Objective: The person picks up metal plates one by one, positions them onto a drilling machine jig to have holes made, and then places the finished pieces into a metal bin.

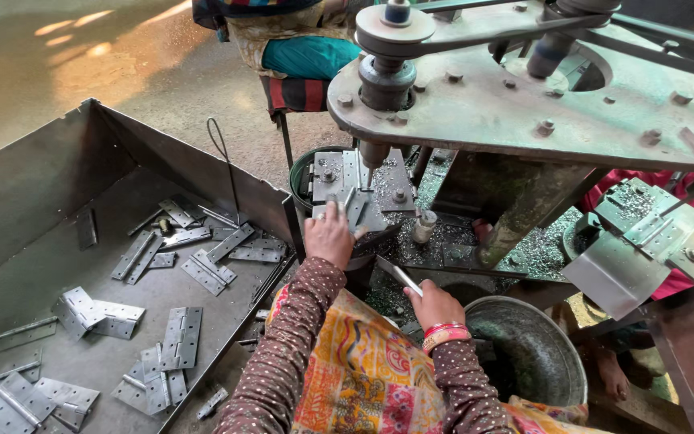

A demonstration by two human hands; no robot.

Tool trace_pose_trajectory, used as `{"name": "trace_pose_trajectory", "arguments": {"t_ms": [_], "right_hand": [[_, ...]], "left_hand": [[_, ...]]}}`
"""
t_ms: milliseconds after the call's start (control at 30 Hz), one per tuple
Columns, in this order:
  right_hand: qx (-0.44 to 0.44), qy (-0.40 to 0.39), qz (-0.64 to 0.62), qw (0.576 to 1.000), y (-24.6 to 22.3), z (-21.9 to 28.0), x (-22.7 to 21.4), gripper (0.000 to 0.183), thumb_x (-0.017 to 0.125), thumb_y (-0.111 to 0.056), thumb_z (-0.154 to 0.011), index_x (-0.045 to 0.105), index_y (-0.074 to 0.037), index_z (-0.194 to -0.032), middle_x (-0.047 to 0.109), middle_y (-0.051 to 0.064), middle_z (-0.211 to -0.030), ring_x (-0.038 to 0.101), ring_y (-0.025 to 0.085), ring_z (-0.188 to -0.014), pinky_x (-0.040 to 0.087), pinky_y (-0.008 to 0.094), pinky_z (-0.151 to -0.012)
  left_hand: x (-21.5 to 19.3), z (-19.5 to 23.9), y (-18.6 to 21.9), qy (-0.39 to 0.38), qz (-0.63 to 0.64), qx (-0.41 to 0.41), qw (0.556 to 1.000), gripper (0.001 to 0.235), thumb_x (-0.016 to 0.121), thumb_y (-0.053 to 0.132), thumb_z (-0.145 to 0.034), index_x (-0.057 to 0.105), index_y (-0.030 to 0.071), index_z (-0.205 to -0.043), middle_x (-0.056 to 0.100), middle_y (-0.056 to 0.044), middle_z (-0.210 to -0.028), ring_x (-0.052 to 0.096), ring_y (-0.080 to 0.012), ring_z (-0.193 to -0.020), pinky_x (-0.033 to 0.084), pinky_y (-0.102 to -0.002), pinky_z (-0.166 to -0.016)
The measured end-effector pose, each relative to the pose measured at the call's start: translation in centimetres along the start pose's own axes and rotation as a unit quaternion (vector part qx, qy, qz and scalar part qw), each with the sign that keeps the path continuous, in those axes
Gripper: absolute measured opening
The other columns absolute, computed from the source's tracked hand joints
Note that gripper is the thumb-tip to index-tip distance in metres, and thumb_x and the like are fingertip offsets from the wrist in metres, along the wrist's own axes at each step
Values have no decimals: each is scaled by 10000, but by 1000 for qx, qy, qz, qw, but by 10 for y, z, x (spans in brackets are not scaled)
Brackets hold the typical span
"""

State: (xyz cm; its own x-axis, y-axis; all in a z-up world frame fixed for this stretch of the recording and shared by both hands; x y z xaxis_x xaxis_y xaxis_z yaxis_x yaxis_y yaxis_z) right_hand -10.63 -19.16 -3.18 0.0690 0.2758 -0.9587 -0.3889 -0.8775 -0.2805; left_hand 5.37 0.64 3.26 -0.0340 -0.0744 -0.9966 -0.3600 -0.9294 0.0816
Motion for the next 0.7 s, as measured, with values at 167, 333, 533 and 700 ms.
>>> {"name": "trace_pose_trajectory", "arguments": {"t_ms": [167, 333, 533, 700], "right_hand": [[-8, -27, 17, 999, -5, -2, -1, 478, 506, -553, -966, 626, -93, -920, 707, 144, -756, 701, 367, -712, 545, 504, -643], [-4, -66, 29, 997, -3, -6, 5, 486, 496, -560, -969, 619, -91, -940, 713, 148, -753, 705, 365, -717, 550, 502, -658], [-5, -91, 70, 993, -3, -7, 2, 512, 500, -577, -961, 624, -81, -976, 722, 160, -812, 708, 374, -779, 550, 502, -707], [34, -236, 120, 964, -2, -16, 18, 580, 541, -587, -965, 701, -43, -1091, 755, 156, -943, 742, 320, -877, 561, 450, -822]], "left_hand": [[-14, 17, 10, 62, -19, 28, 997, 661, 448, 570, -978, 505, 51, -1383, 458, -110, -1490, 394, -290, -1388, 216, -542, -1155], [-3, 31, 43, 115, -30, 70, 990, 565, 455, 425, -975, 539, 58, -1396, 490, -101, -1499, 402, -245, -1420, 181, -560, -1205], [8, -20, 38, 72, 34, 31, 996, 497, 474, 388, -1006, 572, 33, -1339, 480, -124, -1495, 388, -277, -1427, 200, -583, -1187], [14, -23, 36, 62, 26, 30, 997, 459, 530, 319, -945, 595, 38, -1301, 471, -126, -1495, 385, -289, -1418, 231, -567, -1171]]}}
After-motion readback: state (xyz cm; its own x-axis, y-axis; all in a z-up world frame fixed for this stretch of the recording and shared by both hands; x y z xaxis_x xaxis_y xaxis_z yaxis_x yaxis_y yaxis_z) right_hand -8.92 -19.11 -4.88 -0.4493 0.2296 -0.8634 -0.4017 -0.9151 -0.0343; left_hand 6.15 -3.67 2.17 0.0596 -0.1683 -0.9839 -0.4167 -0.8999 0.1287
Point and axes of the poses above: each hand's wrist, its own z-axis away from the middle knuckle, its own x-axis out of the palm, y = z × x, the point moved 10 cm from there along -z, towards the middle knuckle
